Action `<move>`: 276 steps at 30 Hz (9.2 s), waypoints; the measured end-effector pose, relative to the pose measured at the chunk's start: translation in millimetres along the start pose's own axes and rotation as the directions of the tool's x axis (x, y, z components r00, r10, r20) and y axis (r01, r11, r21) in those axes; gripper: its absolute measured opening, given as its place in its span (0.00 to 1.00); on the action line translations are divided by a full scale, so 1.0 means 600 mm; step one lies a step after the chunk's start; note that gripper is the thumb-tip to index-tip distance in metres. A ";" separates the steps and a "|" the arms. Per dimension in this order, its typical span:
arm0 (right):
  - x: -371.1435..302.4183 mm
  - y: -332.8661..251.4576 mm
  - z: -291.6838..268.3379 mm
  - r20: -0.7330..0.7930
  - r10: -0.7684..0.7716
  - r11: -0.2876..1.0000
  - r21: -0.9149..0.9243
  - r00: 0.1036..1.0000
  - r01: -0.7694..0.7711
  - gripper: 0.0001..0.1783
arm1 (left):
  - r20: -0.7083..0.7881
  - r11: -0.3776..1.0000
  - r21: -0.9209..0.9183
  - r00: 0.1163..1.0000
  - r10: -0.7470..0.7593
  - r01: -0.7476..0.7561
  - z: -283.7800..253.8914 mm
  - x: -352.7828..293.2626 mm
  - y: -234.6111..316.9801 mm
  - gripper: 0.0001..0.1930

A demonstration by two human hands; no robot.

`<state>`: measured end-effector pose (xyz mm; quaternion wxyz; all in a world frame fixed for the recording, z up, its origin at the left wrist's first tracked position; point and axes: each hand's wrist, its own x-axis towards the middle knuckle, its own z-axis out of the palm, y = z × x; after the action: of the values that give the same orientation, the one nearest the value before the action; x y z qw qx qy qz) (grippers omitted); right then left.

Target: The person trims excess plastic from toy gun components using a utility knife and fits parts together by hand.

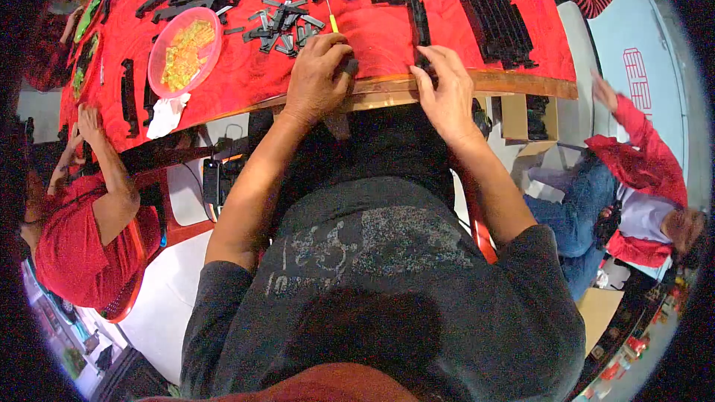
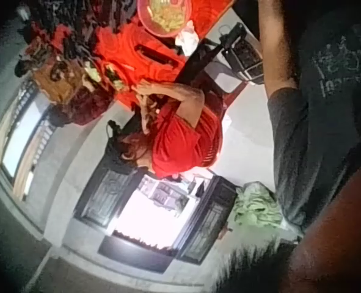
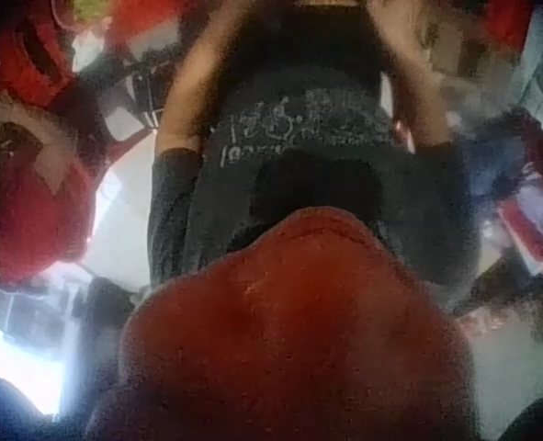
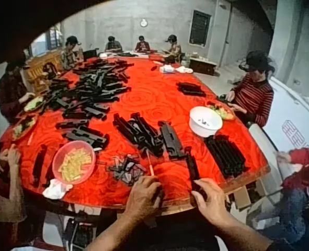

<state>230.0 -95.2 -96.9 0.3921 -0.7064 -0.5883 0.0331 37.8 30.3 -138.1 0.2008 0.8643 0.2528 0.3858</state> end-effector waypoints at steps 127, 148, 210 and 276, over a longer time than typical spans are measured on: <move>-0.010 0.036 -0.018 0.594 0.367 0.268 0.669 0.716 -0.693 0.25 | 0.089 0.985 -0.158 0.993 0.079 -0.064 0.025 0.075 0.067 0.09; -0.003 0.004 -0.024 0.482 0.392 0.268 0.755 0.783 -0.599 0.24 | -0.066 1.000 0.009 0.998 -0.015 0.015 0.016 0.045 0.115 0.17; -0.063 -0.045 0.057 0.109 0.405 0.458 0.835 0.908 -0.305 0.22 | -0.076 0.785 -0.418 0.843 -0.532 0.458 0.070 0.045 0.163 0.08; -0.064 -0.010 0.042 0.079 0.431 0.516 0.796 0.899 -0.317 0.24 | 0.240 0.993 0.092 0.966 -0.091 0.071 0.037 0.013 0.163 0.15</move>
<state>200.7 -115.5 -126.6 0.6837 -0.5688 -0.3187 0.3278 86.9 -45.7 -94.3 0.2098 0.9016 0.2771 0.2573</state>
